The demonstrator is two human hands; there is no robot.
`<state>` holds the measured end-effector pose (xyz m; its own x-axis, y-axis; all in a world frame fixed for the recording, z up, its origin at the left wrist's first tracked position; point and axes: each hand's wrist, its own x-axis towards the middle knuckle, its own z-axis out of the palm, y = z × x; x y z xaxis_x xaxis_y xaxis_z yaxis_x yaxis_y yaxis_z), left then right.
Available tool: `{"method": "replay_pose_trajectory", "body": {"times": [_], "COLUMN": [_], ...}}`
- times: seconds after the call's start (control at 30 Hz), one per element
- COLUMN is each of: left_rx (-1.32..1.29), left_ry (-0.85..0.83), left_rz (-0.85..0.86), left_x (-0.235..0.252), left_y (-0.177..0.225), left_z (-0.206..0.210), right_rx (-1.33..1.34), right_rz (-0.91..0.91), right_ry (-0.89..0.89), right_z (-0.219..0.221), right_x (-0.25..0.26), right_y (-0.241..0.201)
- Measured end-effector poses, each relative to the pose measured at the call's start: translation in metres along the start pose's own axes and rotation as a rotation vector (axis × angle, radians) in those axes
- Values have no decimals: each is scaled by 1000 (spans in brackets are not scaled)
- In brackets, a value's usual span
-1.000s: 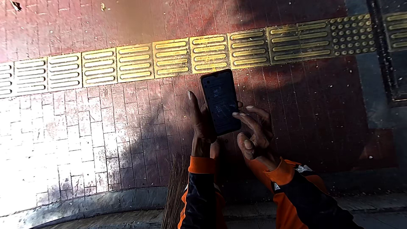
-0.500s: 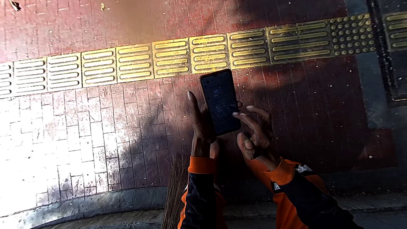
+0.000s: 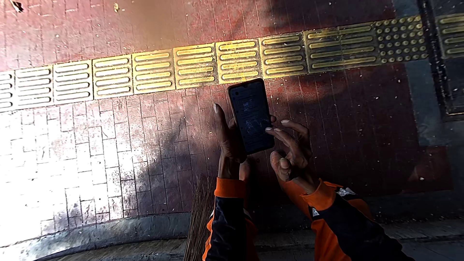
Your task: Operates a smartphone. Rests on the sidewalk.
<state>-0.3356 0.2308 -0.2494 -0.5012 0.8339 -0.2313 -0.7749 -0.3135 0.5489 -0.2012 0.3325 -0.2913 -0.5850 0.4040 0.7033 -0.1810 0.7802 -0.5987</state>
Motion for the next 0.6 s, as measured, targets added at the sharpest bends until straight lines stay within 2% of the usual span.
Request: {"method": "replay_pose_trajectory", "body": {"times": [0.6], "left_rx": [1], "left_ry": [36], "left_rz": [-17], "left_x": [0], "left_y": [0], "left_z": [1], "right_rx": [13], "right_rz": [5], "right_ry": [-5], "right_z": [0], "right_x": [-1], "right_y": [-1]}}
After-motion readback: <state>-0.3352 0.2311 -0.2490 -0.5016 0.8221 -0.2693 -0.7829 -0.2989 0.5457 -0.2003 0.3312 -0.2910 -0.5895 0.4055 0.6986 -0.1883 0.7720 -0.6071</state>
